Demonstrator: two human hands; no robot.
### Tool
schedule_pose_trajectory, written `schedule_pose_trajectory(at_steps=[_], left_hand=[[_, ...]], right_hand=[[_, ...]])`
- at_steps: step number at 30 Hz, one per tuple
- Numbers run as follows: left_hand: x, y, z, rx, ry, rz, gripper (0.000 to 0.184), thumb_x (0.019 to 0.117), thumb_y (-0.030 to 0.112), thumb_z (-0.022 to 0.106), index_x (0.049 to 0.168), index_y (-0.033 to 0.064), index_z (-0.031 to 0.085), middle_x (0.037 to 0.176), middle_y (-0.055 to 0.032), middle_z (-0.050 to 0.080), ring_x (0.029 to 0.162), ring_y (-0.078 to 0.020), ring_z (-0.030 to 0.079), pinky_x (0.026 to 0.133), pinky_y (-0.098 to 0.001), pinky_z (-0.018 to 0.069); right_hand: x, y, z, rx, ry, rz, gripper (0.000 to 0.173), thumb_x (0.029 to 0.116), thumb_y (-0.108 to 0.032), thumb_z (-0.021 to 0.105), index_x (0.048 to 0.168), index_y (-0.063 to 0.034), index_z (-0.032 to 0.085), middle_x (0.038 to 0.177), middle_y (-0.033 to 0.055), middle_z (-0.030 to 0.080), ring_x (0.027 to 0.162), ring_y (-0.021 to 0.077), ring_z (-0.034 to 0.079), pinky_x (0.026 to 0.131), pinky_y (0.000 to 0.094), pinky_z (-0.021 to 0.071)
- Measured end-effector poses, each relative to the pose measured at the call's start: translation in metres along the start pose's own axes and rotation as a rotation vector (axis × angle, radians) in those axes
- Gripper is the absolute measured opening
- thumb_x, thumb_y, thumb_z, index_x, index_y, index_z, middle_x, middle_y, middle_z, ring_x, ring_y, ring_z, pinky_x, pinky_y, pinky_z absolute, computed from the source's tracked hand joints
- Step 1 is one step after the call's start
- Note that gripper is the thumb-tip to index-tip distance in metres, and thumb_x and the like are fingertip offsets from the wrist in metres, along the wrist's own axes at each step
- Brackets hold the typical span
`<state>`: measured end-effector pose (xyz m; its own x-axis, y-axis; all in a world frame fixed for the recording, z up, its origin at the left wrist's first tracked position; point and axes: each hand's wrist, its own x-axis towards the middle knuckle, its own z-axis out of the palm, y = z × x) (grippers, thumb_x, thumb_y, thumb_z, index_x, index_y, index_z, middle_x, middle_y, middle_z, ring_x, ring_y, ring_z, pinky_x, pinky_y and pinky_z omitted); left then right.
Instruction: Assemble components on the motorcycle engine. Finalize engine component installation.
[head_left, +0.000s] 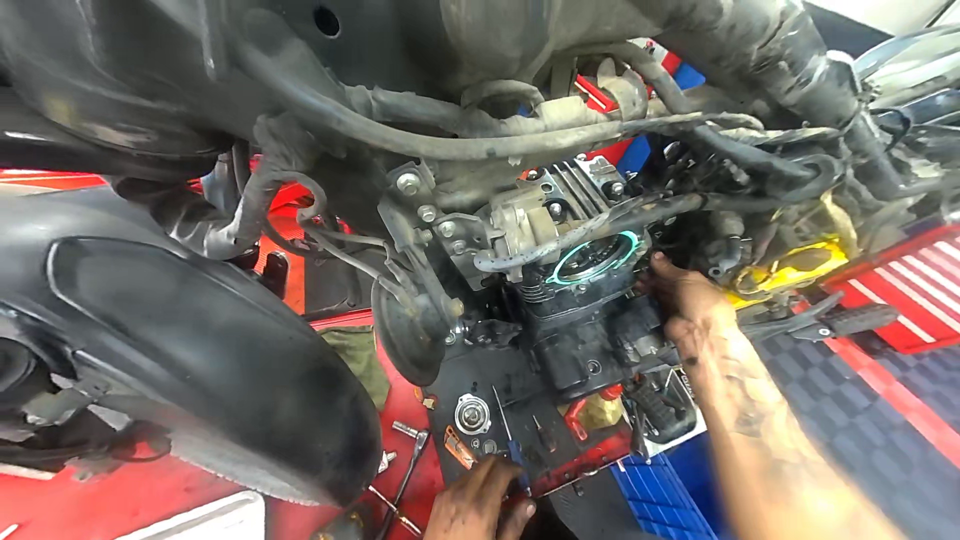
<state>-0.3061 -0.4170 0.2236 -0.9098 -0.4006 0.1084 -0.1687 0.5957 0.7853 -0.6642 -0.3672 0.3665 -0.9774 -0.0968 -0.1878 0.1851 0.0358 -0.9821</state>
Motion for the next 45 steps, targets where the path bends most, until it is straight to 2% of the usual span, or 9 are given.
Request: schedule_pose_trajectory(at_steps=[4, 8, 14, 20, 25, 29, 33, 39, 45], left_hand=[[0.001, -0.001, 0.0, 0.003, -0.015, 0.005, 0.036, 0.1001, 0.042, 0.064, 0.121, 0.0132, 0.071, 0.119, -0.0055, 0.072, 0.098, -0.0172, 0.072, 0.083, -0.0381, 0.0619], [0.002, -0.002, -0.002, 0.002, -0.017, 0.009, 0.035, 0.1003, 0.041, 0.064, 0.121, 0.0132, 0.071, 0.119, -0.0056, 0.071, 0.098, -0.0176, 0.072, 0.083, -0.0377, 0.0619], [0.006, -0.003, -0.001, 0.02, -0.043, 0.013, 0.036, 0.1003, 0.043, 0.064, 0.121, 0.0142, 0.072, 0.12, -0.0049, 0.071, 0.099, -0.0173, 0.072, 0.083, -0.0379, 0.0615], [0.007, -0.003, -0.003, -0.01, -0.074, 0.022, 0.037, 0.101, 0.041, 0.063, 0.123, 0.0123, 0.071, 0.122, -0.007, 0.071, 0.102, -0.0193, 0.072, 0.086, -0.0408, 0.0617], [0.008, -0.004, -0.006, 0.008, -0.081, 0.019, 0.037, 0.1009, 0.042, 0.063, 0.123, 0.0136, 0.071, 0.121, -0.0064, 0.071, 0.101, -0.0193, 0.072, 0.086, -0.0412, 0.0615], [0.008, -0.003, -0.007, 0.011, -0.08, 0.019, 0.037, 0.1005, 0.042, 0.064, 0.122, 0.0129, 0.071, 0.121, -0.0072, 0.071, 0.1, -0.0202, 0.072, 0.084, -0.0415, 0.0616], [0.005, -0.005, -0.005, 0.009, -0.082, 0.016, 0.037, 0.1005, 0.042, 0.064, 0.123, 0.0131, 0.071, 0.12, -0.0075, 0.071, 0.1, -0.0206, 0.072, 0.084, -0.0418, 0.0616], [0.005, -0.006, -0.006, 0.011, -0.085, -0.002, 0.038, 0.1003, 0.043, 0.064, 0.122, 0.0132, 0.071, 0.12, -0.0071, 0.071, 0.1, -0.02, 0.072, 0.085, -0.0416, 0.0616], [0.008, -0.007, -0.005, 0.017, -0.102, 0.001, 0.038, 0.1004, 0.043, 0.064, 0.122, 0.0127, 0.071, 0.12, -0.0077, 0.071, 0.099, -0.0216, 0.072, 0.084, -0.0425, 0.0615]], right_hand=[[0.002, -0.002, -0.003, -0.001, -0.01, 0.009, 0.036, 0.0914, -0.029, 0.078, 0.115, -0.0044, 0.067, 0.091, 0.0058, 0.075, 0.079, 0.0152, 0.073, 0.072, 0.0314, 0.0617], [0.007, -0.002, -0.008, 0.019, -0.056, 0.032, 0.041, 0.0937, -0.028, 0.075, 0.123, -0.0028, 0.062, 0.1, 0.0089, 0.074, 0.087, 0.018, 0.073, 0.077, 0.0344, 0.0621], [0.008, -0.002, -0.008, 0.052, -0.054, 0.037, 0.043, 0.0942, -0.026, 0.075, 0.127, -0.0031, 0.06, 0.107, 0.011, 0.074, 0.091, 0.0207, 0.074, 0.079, 0.037, 0.063], [0.005, -0.001, -0.004, 0.014, -0.021, 0.03, 0.045, 0.092, -0.038, 0.077, 0.119, -0.0039, 0.066, 0.095, 0.0085, 0.075, 0.082, 0.0189, 0.073, 0.075, 0.0367, 0.0621], [0.005, 0.001, 0.0, -0.036, 0.026, 0.028, 0.047, 0.0869, -0.041, 0.081, 0.111, -0.0032, 0.069, 0.084, 0.0081, 0.074, 0.073, 0.018, 0.072, 0.069, 0.036, 0.0619], [0.006, 0.004, 0.003, -0.055, 0.038, 0.007, 0.05, 0.0843, -0.044, 0.083, 0.11, -0.0041, 0.068, 0.081, 0.0077, 0.072, 0.069, 0.0176, 0.07, 0.066, 0.0364, 0.0607], [0.001, 0.004, 0.004, -0.106, 0.015, -0.042, 0.045, 0.0874, -0.046, 0.08, 0.108, -0.0074, 0.071, 0.08, 0.0056, 0.073, 0.07, 0.016, 0.07, 0.067, 0.0352, 0.0605], [0.003, 0.002, 0.001, -0.085, -0.023, -0.022, 0.041, 0.0914, -0.041, 0.077, 0.115, -0.0076, 0.069, 0.084, 0.0054, 0.074, 0.073, 0.0157, 0.071, 0.069, 0.0349, 0.061], [0.004, 0.0, -0.004, -0.066, -0.062, 0.021, 0.037, 0.0936, -0.039, 0.074, 0.111, -0.0074, 0.069, 0.083, 0.0048, 0.074, 0.072, 0.0151, 0.07, 0.067, 0.0336, 0.0599]])
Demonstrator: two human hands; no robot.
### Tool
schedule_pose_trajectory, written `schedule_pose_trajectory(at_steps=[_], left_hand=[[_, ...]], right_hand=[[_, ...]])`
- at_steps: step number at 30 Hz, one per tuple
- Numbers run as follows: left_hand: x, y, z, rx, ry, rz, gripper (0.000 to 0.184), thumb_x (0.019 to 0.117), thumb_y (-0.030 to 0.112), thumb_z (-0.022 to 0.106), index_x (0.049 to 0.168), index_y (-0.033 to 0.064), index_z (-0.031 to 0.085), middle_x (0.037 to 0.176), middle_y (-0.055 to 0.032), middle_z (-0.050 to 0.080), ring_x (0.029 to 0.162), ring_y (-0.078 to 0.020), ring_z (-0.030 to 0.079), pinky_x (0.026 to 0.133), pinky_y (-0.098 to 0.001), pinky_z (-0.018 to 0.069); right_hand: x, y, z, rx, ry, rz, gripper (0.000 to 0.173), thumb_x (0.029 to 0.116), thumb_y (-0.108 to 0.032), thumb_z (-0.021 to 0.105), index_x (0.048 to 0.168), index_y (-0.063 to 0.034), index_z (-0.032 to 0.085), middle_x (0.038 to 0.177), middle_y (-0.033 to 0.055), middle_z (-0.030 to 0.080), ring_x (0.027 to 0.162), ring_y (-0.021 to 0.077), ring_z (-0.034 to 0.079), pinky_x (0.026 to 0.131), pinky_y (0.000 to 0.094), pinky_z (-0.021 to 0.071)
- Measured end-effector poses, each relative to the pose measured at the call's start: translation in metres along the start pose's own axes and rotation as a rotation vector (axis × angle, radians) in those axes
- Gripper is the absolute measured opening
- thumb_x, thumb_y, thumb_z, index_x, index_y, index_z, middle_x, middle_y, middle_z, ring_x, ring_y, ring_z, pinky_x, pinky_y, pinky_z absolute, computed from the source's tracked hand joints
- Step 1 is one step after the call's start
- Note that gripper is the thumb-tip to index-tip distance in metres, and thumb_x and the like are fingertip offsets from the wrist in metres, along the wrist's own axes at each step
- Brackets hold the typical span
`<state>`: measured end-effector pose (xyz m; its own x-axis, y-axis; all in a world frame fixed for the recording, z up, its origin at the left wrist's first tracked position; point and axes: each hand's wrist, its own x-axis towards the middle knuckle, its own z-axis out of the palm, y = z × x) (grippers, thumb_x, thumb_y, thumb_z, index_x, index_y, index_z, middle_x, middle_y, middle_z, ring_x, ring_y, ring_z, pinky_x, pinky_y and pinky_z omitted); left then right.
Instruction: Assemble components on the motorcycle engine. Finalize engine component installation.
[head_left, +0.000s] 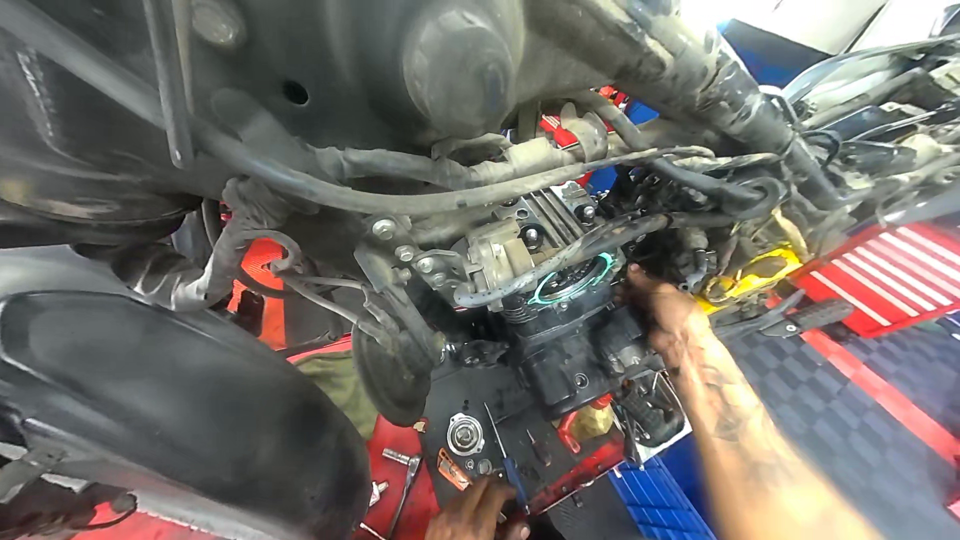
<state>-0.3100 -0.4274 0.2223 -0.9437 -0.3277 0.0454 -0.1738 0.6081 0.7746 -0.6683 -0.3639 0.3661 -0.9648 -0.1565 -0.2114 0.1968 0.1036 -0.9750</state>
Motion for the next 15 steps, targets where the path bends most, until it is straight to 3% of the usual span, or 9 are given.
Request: schedule_pose_trajectory(at_steps=[5, 11, 15], left_hand=[[0.0013, 0.0013, -0.0029, -0.015, -0.018, 0.001, 0.038, 0.1009, 0.042, 0.063, 0.123, 0.0112, 0.07, 0.12, -0.0087, 0.071, 0.099, -0.0222, 0.072, 0.085, -0.0431, 0.0613], [-0.0004, -0.0015, -0.0025, -0.004, -0.028, -0.012, 0.039, 0.1013, 0.043, 0.062, 0.124, 0.0122, 0.071, 0.121, -0.0086, 0.071, 0.1, -0.0219, 0.072, 0.086, -0.043, 0.061], [-0.0006, -0.002, -0.0011, 0.002, -0.031, -0.005, 0.039, 0.1012, 0.044, 0.062, 0.123, 0.0125, 0.071, 0.121, -0.0084, 0.071, 0.099, -0.0218, 0.072, 0.084, -0.0424, 0.0612]], right_hand=[[0.0003, 0.0022, -0.0007, -0.014, 0.002, -0.027, 0.037, 0.0937, -0.039, 0.074, 0.112, -0.0073, 0.071, 0.088, 0.0056, 0.075, 0.077, 0.0159, 0.071, 0.069, 0.0352, 0.0597], [0.0028, 0.0012, -0.0061, 0.129, -0.052, -0.018, 0.029, 0.093, -0.021, 0.075, 0.117, -0.0047, 0.068, 0.098, 0.0085, 0.075, 0.084, 0.018, 0.072, 0.075, 0.0358, 0.0609], [0.0021, -0.0005, -0.0046, 0.114, -0.037, -0.006, 0.034, 0.0913, -0.023, 0.077, 0.119, -0.0055, 0.067, 0.099, 0.0085, 0.075, 0.085, 0.0185, 0.072, 0.074, 0.0354, 0.0614]])
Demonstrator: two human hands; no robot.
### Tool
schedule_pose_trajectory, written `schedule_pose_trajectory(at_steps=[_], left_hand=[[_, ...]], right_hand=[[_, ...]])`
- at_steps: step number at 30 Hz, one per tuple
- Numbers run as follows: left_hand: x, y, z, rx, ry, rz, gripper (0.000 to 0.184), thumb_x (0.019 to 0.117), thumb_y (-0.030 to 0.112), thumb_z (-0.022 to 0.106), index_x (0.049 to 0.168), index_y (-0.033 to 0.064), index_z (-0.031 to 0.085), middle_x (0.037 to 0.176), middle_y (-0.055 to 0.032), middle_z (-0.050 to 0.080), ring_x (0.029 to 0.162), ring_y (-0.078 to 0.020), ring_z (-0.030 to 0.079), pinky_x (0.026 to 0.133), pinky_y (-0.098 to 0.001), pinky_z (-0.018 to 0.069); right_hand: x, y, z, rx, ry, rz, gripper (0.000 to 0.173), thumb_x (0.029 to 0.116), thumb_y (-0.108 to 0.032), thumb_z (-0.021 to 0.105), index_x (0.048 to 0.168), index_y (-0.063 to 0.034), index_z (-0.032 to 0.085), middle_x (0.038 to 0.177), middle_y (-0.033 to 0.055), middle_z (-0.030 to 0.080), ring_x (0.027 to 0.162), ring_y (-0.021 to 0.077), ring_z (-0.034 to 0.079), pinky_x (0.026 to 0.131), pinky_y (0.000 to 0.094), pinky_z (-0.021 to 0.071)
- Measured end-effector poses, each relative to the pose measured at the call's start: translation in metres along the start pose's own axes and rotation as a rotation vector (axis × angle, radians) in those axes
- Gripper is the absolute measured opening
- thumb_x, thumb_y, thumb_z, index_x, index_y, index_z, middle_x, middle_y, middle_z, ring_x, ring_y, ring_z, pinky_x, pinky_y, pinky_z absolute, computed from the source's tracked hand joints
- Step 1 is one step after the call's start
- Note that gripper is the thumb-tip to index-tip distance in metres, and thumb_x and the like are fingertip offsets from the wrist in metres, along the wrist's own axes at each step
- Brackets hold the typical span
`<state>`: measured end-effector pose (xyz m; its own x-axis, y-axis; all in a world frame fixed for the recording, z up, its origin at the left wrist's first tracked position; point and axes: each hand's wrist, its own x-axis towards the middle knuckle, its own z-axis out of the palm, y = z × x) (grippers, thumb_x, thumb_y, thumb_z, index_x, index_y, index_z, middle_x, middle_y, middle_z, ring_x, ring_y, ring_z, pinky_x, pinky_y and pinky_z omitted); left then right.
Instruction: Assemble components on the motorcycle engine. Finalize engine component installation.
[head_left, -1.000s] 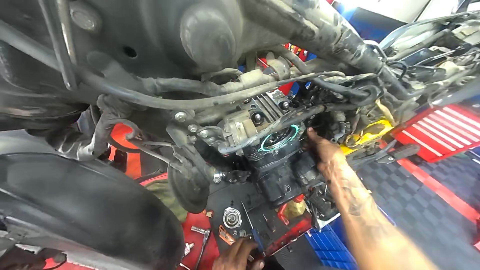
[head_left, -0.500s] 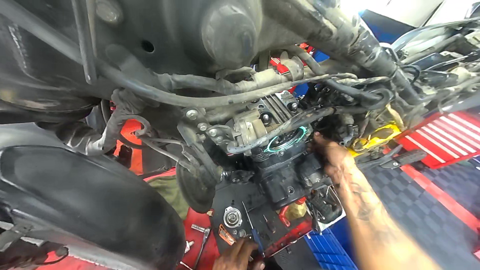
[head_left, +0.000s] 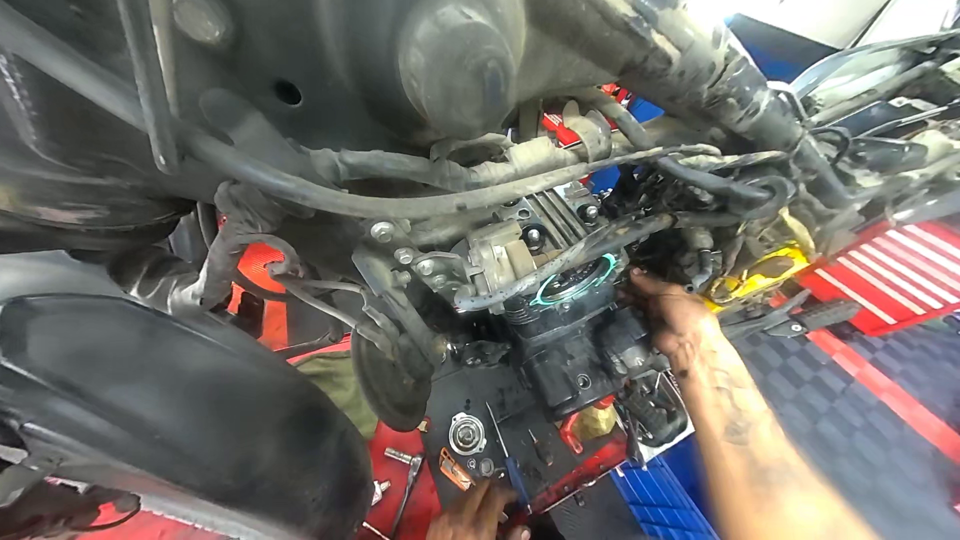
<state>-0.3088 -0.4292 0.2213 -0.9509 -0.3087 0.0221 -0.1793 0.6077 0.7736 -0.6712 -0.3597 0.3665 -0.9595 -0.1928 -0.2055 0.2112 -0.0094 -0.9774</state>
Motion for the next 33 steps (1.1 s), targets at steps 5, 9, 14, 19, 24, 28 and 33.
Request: schedule_pose_trajectory(at_steps=[5, 9, 14, 19, 24, 28, 33], left_hand=[[0.0, 0.0, 0.0, -0.007, 0.003, -0.005, 0.039, 0.1013, 0.044, 0.062, 0.123, 0.012, 0.071, 0.12, -0.0086, 0.071, 0.098, -0.022, 0.072, 0.084, -0.0424, 0.0613], [-0.001, -0.001, 0.0, -0.005, 0.004, -0.009, 0.039, 0.1014, 0.044, 0.062, 0.123, 0.0122, 0.071, 0.12, -0.0083, 0.071, 0.099, -0.0216, 0.072, 0.084, -0.0423, 0.0613], [0.0, 0.0, 0.0, -0.005, 0.003, -0.018, 0.039, 0.1013, 0.043, 0.062, 0.123, 0.0115, 0.071, 0.121, -0.0083, 0.071, 0.099, -0.0224, 0.072, 0.084, -0.0432, 0.0611], [0.001, 0.002, -0.001, 0.015, -0.011, -0.016, 0.038, 0.1009, 0.043, 0.063, 0.122, 0.0119, 0.071, 0.12, -0.0092, 0.071, 0.099, -0.0234, 0.072, 0.084, -0.044, 0.0612], [0.004, 0.004, -0.002, 0.032, -0.015, 0.009, 0.038, 0.1015, 0.042, 0.062, 0.122, 0.0116, 0.071, 0.119, -0.0096, 0.071, 0.1, -0.0241, 0.072, 0.085, -0.0437, 0.0605], [0.004, 0.003, -0.001, 0.038, -0.02, 0.031, 0.038, 0.1018, 0.042, 0.061, 0.122, 0.0114, 0.07, 0.118, -0.0098, 0.071, 0.1, -0.024, 0.072, 0.084, -0.0431, 0.0608], [0.004, 0.002, -0.001, 0.039, -0.029, 0.02, 0.038, 0.1019, 0.042, 0.061, 0.123, 0.0117, 0.07, 0.119, -0.0096, 0.071, 0.101, -0.0244, 0.072, 0.085, -0.0438, 0.0605]], right_hand=[[0.003, 0.0, 0.0, -0.03, 0.003, 0.06, 0.032, 0.0931, -0.027, 0.075, 0.117, -0.0069, 0.068, 0.094, 0.0079, 0.074, 0.079, 0.0165, 0.071, 0.068, 0.0336, 0.0597], [0.005, -0.001, 0.001, -0.043, 0.009, 0.082, 0.036, 0.0911, -0.031, 0.077, 0.117, -0.0078, 0.068, 0.094, 0.0079, 0.075, 0.079, 0.0169, 0.071, 0.069, 0.034, 0.0598], [0.009, 0.0, 0.004, -0.044, 0.021, 0.068, 0.035, 0.0904, -0.03, 0.077, 0.116, -0.0079, 0.069, 0.09, 0.0062, 0.073, 0.075, 0.0152, 0.07, 0.068, 0.0314, 0.0601], [0.004, -0.004, 0.01, -0.089, 0.064, 0.059, 0.034, 0.0888, -0.032, 0.079, 0.114, -0.0102, 0.07, 0.086, 0.0026, 0.069, 0.07, 0.0129, 0.066, 0.064, 0.0296, 0.0574], [0.005, 0.0, 0.007, -0.11, 0.034, 0.055, 0.039, 0.0872, -0.038, 0.08, 0.114, -0.0107, 0.071, 0.087, 0.0042, 0.073, 0.072, 0.0143, 0.068, 0.065, 0.032, 0.0589], [0.005, 0.003, 0.005, -0.07, 0.026, 0.046, 0.032, 0.0868, -0.03, 0.081, 0.111, -0.0106, 0.072, 0.084, 0.0043, 0.071, 0.07, 0.0139, 0.066, 0.064, 0.0316, 0.0575], [0.008, 0.002, -0.006, -0.006, -0.101, 0.01, 0.03, 0.0956, -0.028, 0.072, 0.119, -0.0095, 0.069, 0.095, 0.0053, 0.073, 0.082, 0.015, 0.07, 0.075, 0.0314, 0.0605]])
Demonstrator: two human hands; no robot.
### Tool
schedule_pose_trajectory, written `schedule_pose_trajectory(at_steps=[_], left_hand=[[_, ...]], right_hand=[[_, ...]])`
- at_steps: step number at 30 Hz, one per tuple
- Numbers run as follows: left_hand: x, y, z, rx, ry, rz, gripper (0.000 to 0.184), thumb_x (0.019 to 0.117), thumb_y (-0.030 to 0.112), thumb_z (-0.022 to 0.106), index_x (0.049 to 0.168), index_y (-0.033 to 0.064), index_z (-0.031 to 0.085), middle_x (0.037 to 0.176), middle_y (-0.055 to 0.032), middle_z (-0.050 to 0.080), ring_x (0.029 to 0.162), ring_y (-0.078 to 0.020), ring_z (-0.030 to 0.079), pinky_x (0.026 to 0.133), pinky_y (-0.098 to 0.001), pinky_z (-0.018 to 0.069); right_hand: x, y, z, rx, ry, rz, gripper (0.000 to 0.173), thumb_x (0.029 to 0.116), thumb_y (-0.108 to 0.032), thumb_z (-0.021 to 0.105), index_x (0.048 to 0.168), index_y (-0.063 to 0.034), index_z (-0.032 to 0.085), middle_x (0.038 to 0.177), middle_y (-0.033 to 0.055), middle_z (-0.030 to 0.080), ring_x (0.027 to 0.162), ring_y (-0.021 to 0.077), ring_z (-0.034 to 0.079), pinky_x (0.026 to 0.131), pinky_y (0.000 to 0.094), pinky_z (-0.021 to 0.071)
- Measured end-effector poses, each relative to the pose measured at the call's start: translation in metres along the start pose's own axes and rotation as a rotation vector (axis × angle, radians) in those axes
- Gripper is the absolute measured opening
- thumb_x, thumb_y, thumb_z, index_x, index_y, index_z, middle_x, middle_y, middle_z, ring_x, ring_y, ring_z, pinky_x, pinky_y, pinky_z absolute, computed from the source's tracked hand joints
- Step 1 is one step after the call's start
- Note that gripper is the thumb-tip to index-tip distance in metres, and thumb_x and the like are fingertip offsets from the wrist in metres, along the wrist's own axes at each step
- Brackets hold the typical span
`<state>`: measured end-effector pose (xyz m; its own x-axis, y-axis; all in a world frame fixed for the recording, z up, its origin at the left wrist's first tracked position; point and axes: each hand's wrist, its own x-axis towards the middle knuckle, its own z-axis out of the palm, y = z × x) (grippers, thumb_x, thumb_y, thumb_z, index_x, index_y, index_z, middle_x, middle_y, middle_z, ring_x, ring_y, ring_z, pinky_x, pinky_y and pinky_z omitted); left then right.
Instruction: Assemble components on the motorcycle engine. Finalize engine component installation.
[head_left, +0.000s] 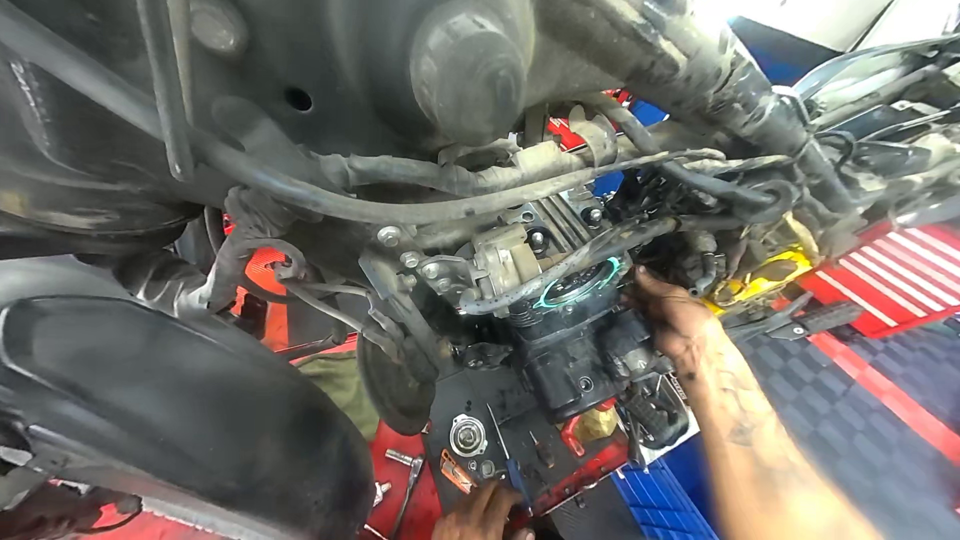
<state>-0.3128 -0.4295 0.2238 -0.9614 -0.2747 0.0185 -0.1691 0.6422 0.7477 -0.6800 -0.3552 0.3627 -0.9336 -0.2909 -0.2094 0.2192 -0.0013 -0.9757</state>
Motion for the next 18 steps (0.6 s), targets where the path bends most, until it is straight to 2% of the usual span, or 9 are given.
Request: schedule_pose_trajectory(at_steps=[4, 7, 9, 11, 13, 16, 18], left_hand=[[0.0, 0.001, 0.0, 0.007, 0.005, 0.006, 0.038, 0.1016, 0.042, 0.061, 0.121, 0.0113, 0.071, 0.118, -0.01, 0.071, 0.099, -0.0243, 0.072, 0.084, -0.0433, 0.0606], [-0.001, 0.001, 0.001, 0.012, 0.009, 0.008, 0.038, 0.1019, 0.042, 0.061, 0.121, 0.0115, 0.071, 0.118, -0.0093, 0.071, 0.101, -0.024, 0.072, 0.085, -0.0432, 0.0606], [-0.001, 0.001, 0.003, 0.015, 0.006, 0.005, 0.037, 0.1016, 0.042, 0.061, 0.121, 0.0118, 0.071, 0.118, -0.0089, 0.071, 0.101, -0.0237, 0.072, 0.084, -0.0432, 0.0606], [-0.001, 0.0, 0.005, 0.012, -0.003, 0.0, 0.037, 0.1017, 0.043, 0.061, 0.121, 0.0126, 0.071, 0.119, -0.0084, 0.071, 0.102, -0.0232, 0.072, 0.085, -0.0427, 0.0605], [-0.001, 0.001, 0.005, 0.008, -0.005, 0.003, 0.037, 0.1017, 0.043, 0.061, 0.121, 0.0129, 0.071, 0.119, -0.008, 0.071, 0.101, -0.0227, 0.072, 0.085, -0.0422, 0.0607], [-0.001, 0.001, 0.003, -0.003, -0.003, 0.0, 0.037, 0.1018, 0.041, 0.061, 0.121, 0.0119, 0.071, 0.119, -0.0091, 0.071, 0.099, -0.0232, 0.072, 0.084, -0.0433, 0.0607], [-0.001, 0.0, 0.003, -0.011, -0.003, -0.005, 0.037, 0.102, 0.042, 0.061, 0.122, 0.0118, 0.071, 0.119, -0.0092, 0.071, 0.098, -0.0234, 0.072, 0.084, -0.0434, 0.0608]], right_hand=[[-0.002, 0.0, -0.009, 0.128, -0.116, -0.059, 0.023, 0.1033, -0.016, 0.059, 0.121, -0.0045, 0.068, 0.105, 0.0083, 0.072, 0.088, 0.0192, 0.071, 0.083, 0.0366, 0.0612], [0.003, 0.004, -0.016, 0.196, -0.158, -0.068, 0.022, 0.1024, -0.006, 0.056, 0.122, -0.0013, 0.065, 0.111, 0.0105, 0.072, 0.093, 0.0201, 0.071, 0.088, 0.037, 0.0604], [0.004, 0.004, -0.013, 0.153, -0.099, -0.049, 0.021, 0.1014, -0.009, 0.06, 0.12, -0.0032, 0.066, 0.109, 0.0082, 0.072, 0.092, 0.0179, 0.07, 0.086, 0.0348, 0.0604], [-0.001, 0.001, -0.005, 0.101, 0.009, -0.022, 0.021, 0.0975, -0.015, 0.068, 0.116, -0.0057, 0.068, 0.102, 0.0066, 0.073, 0.086, 0.0159, 0.071, 0.078, 0.0321, 0.0614], [-0.004, -0.001, 0.002, 0.047, 0.085, 0.002, 0.029, 0.0942, -0.022, 0.074, 0.119, -0.0072, 0.066, 0.1, 0.0067, 0.074, 0.082, 0.0156, 0.071, 0.072, 0.0316, 0.061], [-0.007, -0.004, 0.009, -0.025, 0.122, 0.03, 0.037, 0.0933, -0.027, 0.075, 0.123, -0.0078, 0.065, 0.1, 0.007, 0.074, 0.08, 0.0158, 0.071, 0.069, 0.0322, 0.0599], [-0.007, -0.004, 0.012, -0.033, 0.128, 0.025, 0.035, 0.094, -0.026, 0.074, 0.122, -0.0062, 0.065, 0.098, 0.0073, 0.073, 0.078, 0.0159, 0.071, 0.069, 0.032, 0.0606]])
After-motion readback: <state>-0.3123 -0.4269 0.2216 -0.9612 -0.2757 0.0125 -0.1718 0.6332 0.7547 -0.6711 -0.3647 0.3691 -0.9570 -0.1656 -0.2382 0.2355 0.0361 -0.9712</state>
